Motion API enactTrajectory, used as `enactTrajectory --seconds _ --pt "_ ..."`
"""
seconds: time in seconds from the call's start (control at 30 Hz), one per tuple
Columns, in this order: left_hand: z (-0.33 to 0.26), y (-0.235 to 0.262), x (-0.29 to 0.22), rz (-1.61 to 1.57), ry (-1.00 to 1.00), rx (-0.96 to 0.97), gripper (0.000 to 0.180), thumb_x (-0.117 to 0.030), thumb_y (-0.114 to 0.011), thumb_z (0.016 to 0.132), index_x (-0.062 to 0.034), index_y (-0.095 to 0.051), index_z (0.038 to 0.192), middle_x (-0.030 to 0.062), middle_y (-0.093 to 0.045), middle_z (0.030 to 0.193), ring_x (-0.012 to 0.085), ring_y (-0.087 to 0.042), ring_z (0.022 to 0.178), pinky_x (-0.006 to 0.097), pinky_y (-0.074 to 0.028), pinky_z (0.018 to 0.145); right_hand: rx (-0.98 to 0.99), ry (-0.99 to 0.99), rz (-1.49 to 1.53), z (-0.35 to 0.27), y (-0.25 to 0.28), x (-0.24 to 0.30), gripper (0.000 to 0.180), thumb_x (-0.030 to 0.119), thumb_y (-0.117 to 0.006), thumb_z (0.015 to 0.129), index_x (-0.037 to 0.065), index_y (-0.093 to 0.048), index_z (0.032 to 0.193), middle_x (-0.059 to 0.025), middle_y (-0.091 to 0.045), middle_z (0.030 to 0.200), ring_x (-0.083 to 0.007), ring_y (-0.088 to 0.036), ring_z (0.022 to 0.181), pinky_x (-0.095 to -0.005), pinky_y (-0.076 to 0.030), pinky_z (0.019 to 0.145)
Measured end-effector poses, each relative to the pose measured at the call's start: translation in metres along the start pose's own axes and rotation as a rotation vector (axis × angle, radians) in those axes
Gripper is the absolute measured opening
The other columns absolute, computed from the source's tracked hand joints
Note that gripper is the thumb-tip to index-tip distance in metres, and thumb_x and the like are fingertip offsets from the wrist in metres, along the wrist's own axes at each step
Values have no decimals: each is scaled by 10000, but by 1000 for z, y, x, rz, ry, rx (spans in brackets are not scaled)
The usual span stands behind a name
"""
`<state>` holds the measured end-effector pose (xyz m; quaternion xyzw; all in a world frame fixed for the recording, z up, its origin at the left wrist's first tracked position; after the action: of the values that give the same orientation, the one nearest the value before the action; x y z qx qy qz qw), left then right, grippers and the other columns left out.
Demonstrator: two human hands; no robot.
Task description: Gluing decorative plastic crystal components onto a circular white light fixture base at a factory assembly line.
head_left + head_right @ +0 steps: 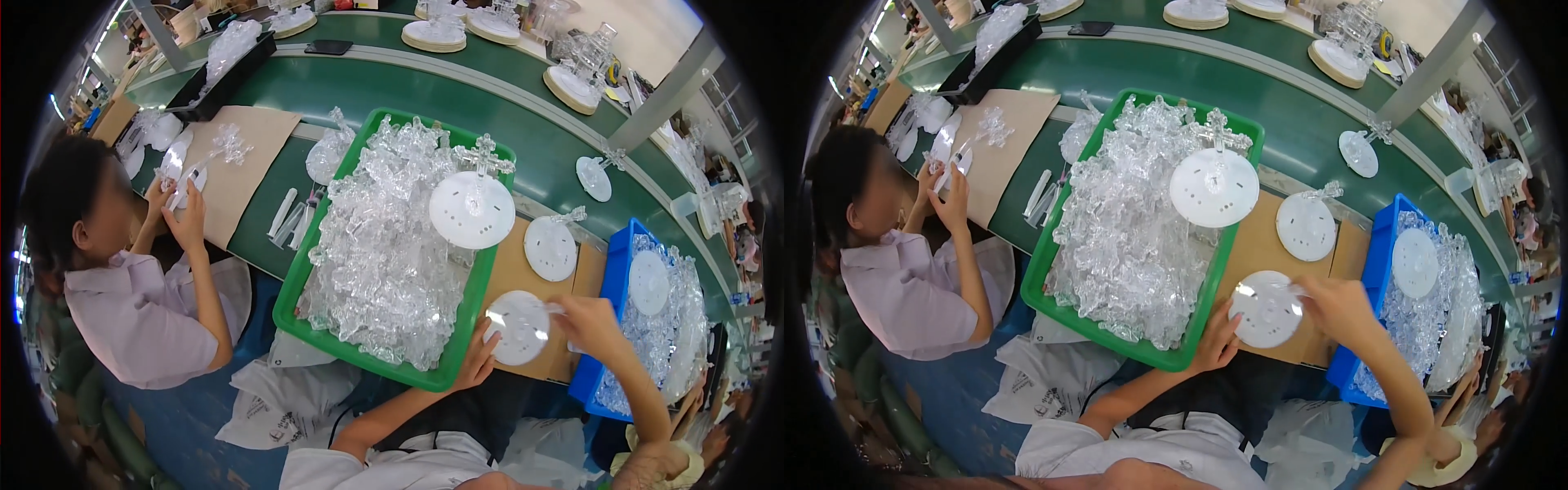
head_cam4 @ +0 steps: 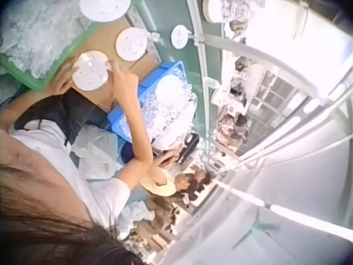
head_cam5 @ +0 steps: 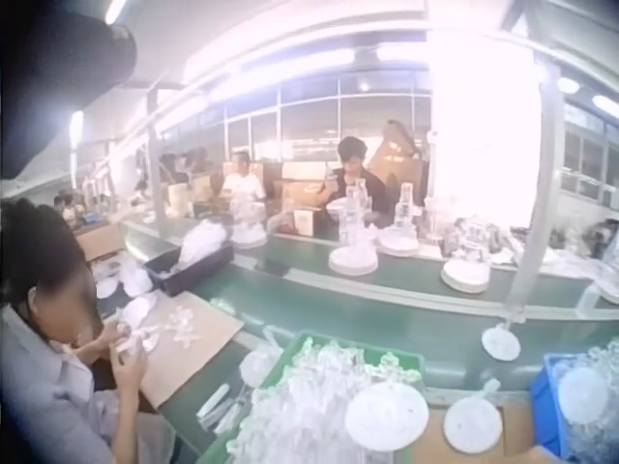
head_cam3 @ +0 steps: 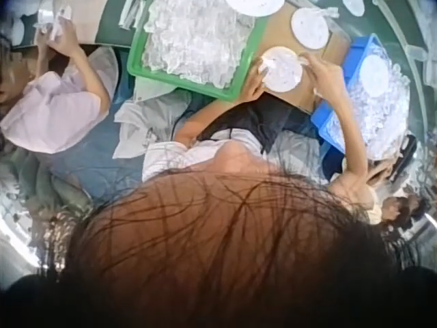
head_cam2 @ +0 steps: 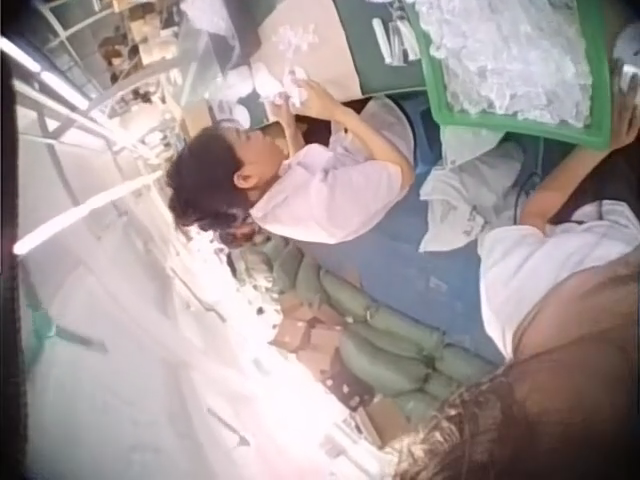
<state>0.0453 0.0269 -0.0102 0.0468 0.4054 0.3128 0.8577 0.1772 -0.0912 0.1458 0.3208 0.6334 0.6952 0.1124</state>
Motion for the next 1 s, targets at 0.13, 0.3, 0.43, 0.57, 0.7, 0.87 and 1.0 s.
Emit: enactTrajectory --seconds 0.13,0.3,0.43,0.57,0.7,0.87,1.0 --pt "-10 -12 2 218 -45 277 344 -129 -569 845 -10 -592 1167 185 -499 1312 344 -452 1256 466 -344 1045 104 7 -169 24 4 14 317 89 -681 744 90 -604 1052 -138 -633 803 -317 -632 753 -390 -492 625" --pt "-10 -7 1 279 -53 274 384 -136 -582 833 -11 -573 1196 182 -507 1307 327 -458 1255 461 -338 1051 -416 334 -123 134 23 107 341 152 -686 753 87 -600 1077 -84 -590 894 -284 -614 785 -367 -510 659" --pt "-7 -16 -1 217 -86 286 395 -129 -587 825 -13 -567 1202 181 -505 1309 332 -457 1255 461 -336 1053 -285 269 -372 245 -55 83 247 200 -710 728 78 -600 914 -83 -567 904 -243 -629 767 -349 -525 646" --pt "-11 -11 0 259 -108 297 451 -136 -599 801 20 -536 1219 196 -479 1315 344 -424 1273 472 -346 1049 -141 373 -351 246 -58 86 225 143 -695 734 76 -608 930 -76 -578 924 -242 -630 784 -346 -525 653" --pt "-3 -6 -6 74 39 316 426 -119 -577 846 -18 -518 1256 163 -494 1312 320 -446 1259 446 -351 1041 -309 369 33 172 -3 84 270 50 -670 747 101 -627 1010 -42 -616 1015 -237 -637 796 -329 -520 651" --pt "-8 2 -31 -1186 616 113 476 -195 -467 962 3 -343 1376 121 -465 1335 243 -441 1236 374 -337 1040 -353 248 106 2 -3 99 242 51 -724 711 72 -671 947 -92 -661 979 -255 -667 810 -318 -537 655" --pt "-7 -7 -41 -1163 903 85 441 -188 -419 992 10 -341 1378 107 -465 1291 188 -476 1152 316 -382 979 -198 0 296 -69 -55 76 265 74 -754 694 40 -661 940 -94 -658 962 -234 -658 841 -306 -531 667"
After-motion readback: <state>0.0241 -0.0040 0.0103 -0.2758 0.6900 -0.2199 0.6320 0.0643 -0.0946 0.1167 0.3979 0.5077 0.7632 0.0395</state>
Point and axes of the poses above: each hand's wrist, its own z-axis towards the middle knuckle, its own y-axis out of the back of the hand, x = y × z, the point moved 6 cm from there along z, towards the middle knuckle
